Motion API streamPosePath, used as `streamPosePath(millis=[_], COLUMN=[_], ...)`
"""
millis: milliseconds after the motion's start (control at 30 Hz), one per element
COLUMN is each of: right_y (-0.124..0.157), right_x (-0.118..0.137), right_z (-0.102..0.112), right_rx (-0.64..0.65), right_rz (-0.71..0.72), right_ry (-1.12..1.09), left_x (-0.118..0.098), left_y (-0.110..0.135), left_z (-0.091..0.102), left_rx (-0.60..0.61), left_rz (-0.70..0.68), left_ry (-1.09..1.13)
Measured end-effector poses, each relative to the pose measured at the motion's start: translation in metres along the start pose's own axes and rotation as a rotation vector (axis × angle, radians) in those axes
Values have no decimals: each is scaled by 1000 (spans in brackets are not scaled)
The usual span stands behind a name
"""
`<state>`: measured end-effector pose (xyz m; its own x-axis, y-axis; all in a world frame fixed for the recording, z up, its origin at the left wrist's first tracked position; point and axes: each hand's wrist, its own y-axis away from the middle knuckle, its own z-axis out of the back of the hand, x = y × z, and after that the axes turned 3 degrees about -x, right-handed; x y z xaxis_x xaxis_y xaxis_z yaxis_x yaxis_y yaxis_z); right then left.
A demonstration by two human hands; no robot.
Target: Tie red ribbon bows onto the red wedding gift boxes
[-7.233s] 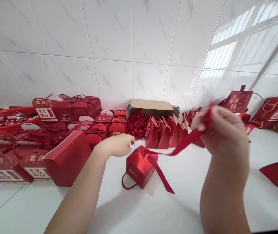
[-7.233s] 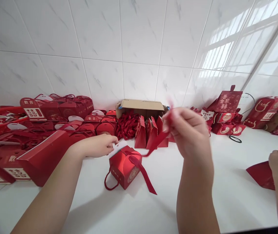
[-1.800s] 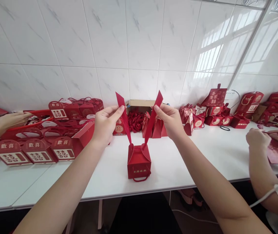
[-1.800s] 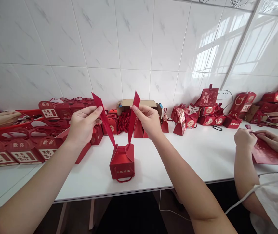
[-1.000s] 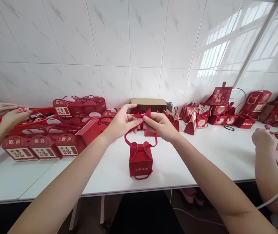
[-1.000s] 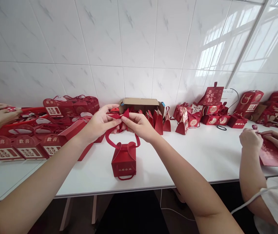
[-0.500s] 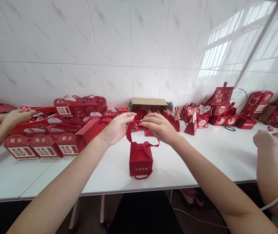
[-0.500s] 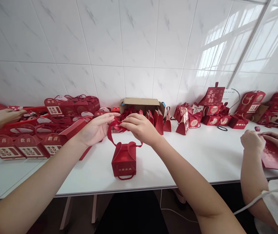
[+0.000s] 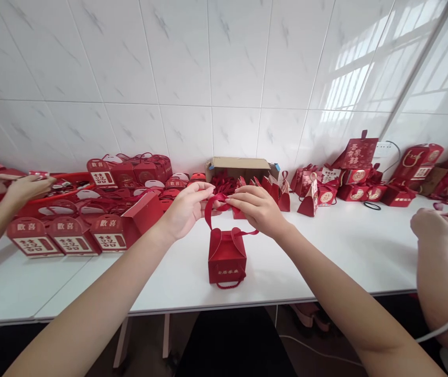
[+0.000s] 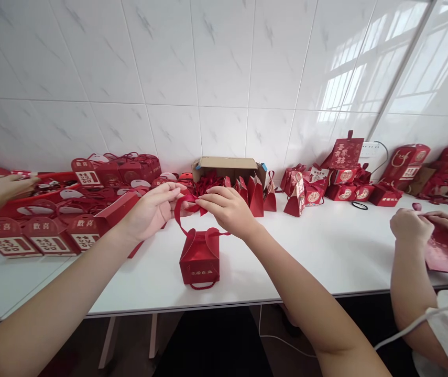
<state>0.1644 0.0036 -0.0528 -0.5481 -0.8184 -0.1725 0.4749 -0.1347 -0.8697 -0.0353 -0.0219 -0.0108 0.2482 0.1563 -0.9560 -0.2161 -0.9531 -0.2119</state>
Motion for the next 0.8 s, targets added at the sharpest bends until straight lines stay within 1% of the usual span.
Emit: streamPosePath(millis=[67,100,133,167,200,267,300,333,367,400,433,467,500,533,567,600,633,667,700,767,800], right_y=[-1,-1,-1,-1,0,6,13,21,33,46,62,80,98,115,131,143,152,157,157,146,136], right_x=[0,1,2,4,6,9,10,10,9,7,4,1,-2,-4,-6,-8,-8,-7,-5,1,6], right_z=[0,-1,-1,-2,-2,-1,1,5,10,17,25,33,42,50,56,60,62,61,59,47,40], right_rx=[-6,-13,-23,-36,-56,-134,-190,-241,-271,-265,-208,-93,81,180,247,318,365,391,390,333,294], right_rz=[14,15,8,-12,-45,-145,-206,-275,-355,-446,-552,-682,-805,-854,-882,-899,-902,-908,-916,-926,-923], right_ry=[4,-6,-21,-38,-55,-75,-74,-64,-42,-9,32,91,139,135,121,97,73,64,58,41,6], left_x=[2,3,5,7,9,11,12,13,14,17,21,26,33,41,50,58,66,72,77,81,82], left_y=[-1,0,1,2,3,7,9,11,14,17,20,25,30,35,40,45,48,51,52,51,49], left_z=[1,1,1,0,0,3,7,13,23,36,51,68,86,103,117,128,135,137,135,119,108], left_rx=[78,95,86,48,-14,-172,-247,-309,-355,-378,-370,-342,-271,-203,-139,-75,-33,-13,-19,-91,-139], left_rz=[3,-25,-77,-156,-259,-474,-559,-616,-645,-643,-616,-568,-496,-429,-375,-321,-296,-297,-313,-343,-325], left_ry=[-7,-42,-114,-224,-366,-694,-846,-975,-1080,-1169,-1246,-1306,-1349,-1372,-1380,-1383,-1389,-1394,-1393,-1332,-1257])
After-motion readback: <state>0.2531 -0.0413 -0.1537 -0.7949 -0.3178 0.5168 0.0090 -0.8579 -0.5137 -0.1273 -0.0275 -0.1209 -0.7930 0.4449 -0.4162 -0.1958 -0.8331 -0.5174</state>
